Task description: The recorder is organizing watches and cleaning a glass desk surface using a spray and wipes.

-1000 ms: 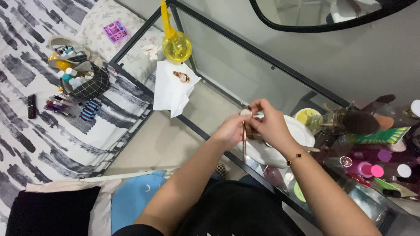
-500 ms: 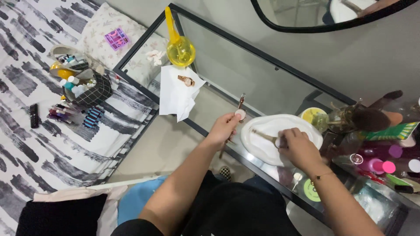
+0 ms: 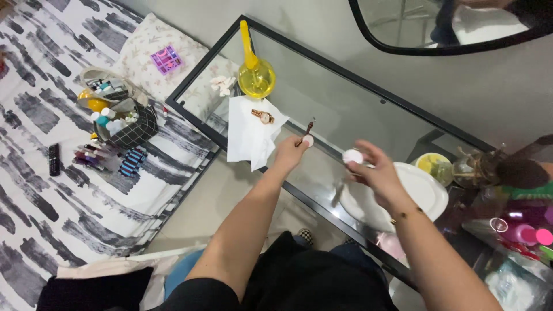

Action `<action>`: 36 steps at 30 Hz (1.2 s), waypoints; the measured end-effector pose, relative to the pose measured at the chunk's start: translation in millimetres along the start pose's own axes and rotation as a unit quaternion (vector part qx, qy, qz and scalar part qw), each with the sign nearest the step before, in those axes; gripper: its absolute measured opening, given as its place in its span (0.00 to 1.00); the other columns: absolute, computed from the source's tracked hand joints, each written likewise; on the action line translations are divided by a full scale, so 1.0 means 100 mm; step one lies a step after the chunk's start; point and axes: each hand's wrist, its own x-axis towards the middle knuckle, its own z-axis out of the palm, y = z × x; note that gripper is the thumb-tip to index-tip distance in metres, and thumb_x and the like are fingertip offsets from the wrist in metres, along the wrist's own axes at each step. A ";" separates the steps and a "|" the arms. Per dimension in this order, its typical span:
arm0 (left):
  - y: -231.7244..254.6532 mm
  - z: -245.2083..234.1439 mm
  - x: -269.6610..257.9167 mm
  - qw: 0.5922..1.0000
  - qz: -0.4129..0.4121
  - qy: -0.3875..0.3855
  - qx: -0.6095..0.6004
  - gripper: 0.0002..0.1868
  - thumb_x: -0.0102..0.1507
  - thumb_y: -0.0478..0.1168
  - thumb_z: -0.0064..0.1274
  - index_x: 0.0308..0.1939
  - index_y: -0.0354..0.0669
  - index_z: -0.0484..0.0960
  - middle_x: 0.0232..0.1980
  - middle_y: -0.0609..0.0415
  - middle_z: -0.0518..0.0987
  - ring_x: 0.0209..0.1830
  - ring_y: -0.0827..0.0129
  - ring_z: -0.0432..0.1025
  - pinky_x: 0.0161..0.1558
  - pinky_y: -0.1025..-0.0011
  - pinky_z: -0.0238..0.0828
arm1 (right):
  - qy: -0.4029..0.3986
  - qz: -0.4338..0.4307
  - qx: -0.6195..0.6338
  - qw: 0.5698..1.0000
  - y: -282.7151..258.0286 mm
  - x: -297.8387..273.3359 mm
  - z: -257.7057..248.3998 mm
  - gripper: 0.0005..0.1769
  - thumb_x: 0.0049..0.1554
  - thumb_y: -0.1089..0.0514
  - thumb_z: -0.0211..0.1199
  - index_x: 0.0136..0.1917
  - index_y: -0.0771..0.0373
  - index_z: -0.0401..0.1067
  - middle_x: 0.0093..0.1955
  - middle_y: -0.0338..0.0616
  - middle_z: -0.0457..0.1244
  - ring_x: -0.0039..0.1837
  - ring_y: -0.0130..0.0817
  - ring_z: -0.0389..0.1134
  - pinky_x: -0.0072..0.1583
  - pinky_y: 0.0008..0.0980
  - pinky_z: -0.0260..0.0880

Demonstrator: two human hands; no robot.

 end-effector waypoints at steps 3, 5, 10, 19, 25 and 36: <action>0.36 -0.21 0.04 0.999 0.024 0.021 0.037 0.17 0.65 0.49 0.56 0.36 0.36 0.83 0.28 0.53 0.78 0.28 0.68 0.71 0.35 0.66 0.66 | -0.016 0.010 0.006 1.000 0.04 0.31 0.37 0.30 0.56 0.66 0.64 0.72 0.56 0.68 0.63 0.38 0.67 0.55 0.26 0.70 0.50 0.29 0.74; 0.53 -0.45 0.10 0.999 0.023 0.017 -0.019 0.17 0.66 0.48 0.55 0.37 0.34 0.82 0.29 0.52 0.78 0.28 0.68 0.71 0.34 0.67 0.67 | -0.028 -0.007 0.018 0.999 -0.06 0.37 0.59 0.30 0.56 0.66 0.64 0.72 0.55 0.67 0.65 0.35 0.66 0.55 0.26 0.70 0.51 0.29 0.74; 0.56 -1.24 0.00 0.963 -0.024 0.034 -0.266 0.11 0.67 0.42 0.54 0.44 0.36 0.81 0.33 0.54 0.80 0.29 0.72 0.73 0.30 0.71 0.70 | -0.123 -0.049 0.014 0.991 -0.26 0.59 1.14 0.30 0.58 0.66 0.62 0.73 0.54 0.66 0.67 0.34 0.66 0.57 0.24 0.68 0.53 0.27 0.73; -0.24 -1.49 0.18 0.937 -0.136 0.064 -0.315 0.12 0.69 0.40 0.52 0.47 0.32 0.81 0.32 0.54 0.79 0.25 0.73 0.72 0.25 0.71 0.70 | -0.156 -0.014 0.015 0.988 0.21 1.31 2.15 0.26 0.61 0.68 0.56 0.72 0.56 0.66 0.68 0.37 0.64 0.53 0.24 0.70 0.50 0.26 0.76; 0.27 -1.41 -0.04 0.925 -0.153 0.038 -0.346 0.13 0.68 0.43 0.48 0.45 0.37 0.80 0.29 0.56 0.77 0.20 0.72 0.71 0.21 0.70 0.69 | -0.094 -0.162 0.062 0.980 0.12 1.05 1.96 0.26 0.61 0.72 0.59 0.72 0.63 0.67 0.68 0.46 0.63 0.50 0.26 0.71 0.50 0.27 0.76; 0.70 -0.59 0.25 0.996 -0.053 -0.068 -0.003 0.15 0.65 0.45 0.55 0.33 0.35 0.83 0.27 0.46 0.82 0.25 0.65 0.77 0.33 0.64 0.74 | 0.064 -0.101 -0.129 0.984 0.15 1.12 0.91 0.27 0.57 0.69 0.62 0.69 0.57 0.72 0.61 0.41 0.70 0.48 0.30 0.75 0.47 0.28 0.78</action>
